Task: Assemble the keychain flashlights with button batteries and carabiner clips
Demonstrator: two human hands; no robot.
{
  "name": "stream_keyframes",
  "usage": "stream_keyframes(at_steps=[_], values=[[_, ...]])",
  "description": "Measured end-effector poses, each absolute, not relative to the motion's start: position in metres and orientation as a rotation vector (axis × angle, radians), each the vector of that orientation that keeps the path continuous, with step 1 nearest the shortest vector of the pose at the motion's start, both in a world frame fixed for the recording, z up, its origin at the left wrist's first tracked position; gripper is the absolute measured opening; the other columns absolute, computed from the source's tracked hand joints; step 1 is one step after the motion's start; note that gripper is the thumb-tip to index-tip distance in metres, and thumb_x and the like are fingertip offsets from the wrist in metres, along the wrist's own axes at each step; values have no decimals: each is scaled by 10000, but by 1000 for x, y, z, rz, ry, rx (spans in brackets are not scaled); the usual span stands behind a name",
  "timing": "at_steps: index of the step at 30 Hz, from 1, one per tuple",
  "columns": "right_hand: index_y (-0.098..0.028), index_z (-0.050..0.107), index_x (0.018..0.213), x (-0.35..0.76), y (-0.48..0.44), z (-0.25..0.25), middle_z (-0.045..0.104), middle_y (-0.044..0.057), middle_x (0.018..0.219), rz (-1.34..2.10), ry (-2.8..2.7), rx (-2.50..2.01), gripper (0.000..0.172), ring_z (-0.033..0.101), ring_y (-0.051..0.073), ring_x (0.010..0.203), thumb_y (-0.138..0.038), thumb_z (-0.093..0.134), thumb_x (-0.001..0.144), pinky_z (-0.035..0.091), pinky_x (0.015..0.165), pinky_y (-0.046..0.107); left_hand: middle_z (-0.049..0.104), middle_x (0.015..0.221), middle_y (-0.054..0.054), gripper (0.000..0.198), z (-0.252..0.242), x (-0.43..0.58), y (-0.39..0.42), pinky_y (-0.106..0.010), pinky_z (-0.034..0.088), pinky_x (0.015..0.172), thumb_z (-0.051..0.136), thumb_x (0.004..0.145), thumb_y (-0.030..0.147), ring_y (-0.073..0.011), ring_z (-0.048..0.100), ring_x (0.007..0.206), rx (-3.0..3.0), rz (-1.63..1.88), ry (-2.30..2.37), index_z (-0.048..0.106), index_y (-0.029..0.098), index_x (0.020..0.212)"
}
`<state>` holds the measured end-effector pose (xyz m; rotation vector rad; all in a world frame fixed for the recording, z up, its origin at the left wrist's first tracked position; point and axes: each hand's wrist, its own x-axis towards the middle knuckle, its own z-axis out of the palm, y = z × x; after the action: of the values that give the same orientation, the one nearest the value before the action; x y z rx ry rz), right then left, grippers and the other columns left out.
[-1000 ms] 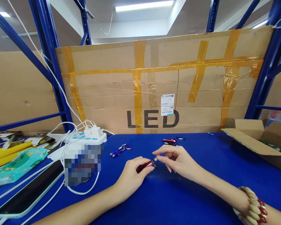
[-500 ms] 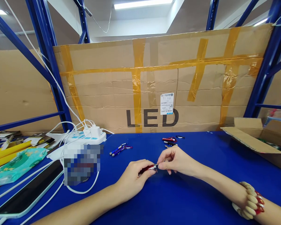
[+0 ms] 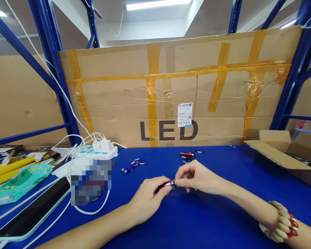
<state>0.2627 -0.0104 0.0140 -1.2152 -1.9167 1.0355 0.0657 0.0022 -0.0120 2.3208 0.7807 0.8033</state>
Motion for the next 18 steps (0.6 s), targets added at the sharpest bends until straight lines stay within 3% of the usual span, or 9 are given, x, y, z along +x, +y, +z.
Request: stream_keyframes(at_steps=[12, 18], values=[[-160, 704, 616, 259, -14, 8, 589, -19, 498, 1135, -1938, -1280, 156, 513, 83, 451, -315, 712, 618, 383, 467, 207, 670, 793, -26, 208, -16, 62, -3, -230, 406, 636, 442, 889, 182, -170, 597, 693, 2530, 697, 735, 643, 192, 835], [-157, 674, 591, 253, -18, 7, 584, -18, 536, 1267, -1776, -1328, 253, 471, 65, 455, -398, 755, 587, 282, 390, 178, 685, 807, -37, 208, -19, 61, -2, -240, 423, 642, 454, 887, 186, -184, 617, 711, 2572, 769, 782, 661, 197, 867]])
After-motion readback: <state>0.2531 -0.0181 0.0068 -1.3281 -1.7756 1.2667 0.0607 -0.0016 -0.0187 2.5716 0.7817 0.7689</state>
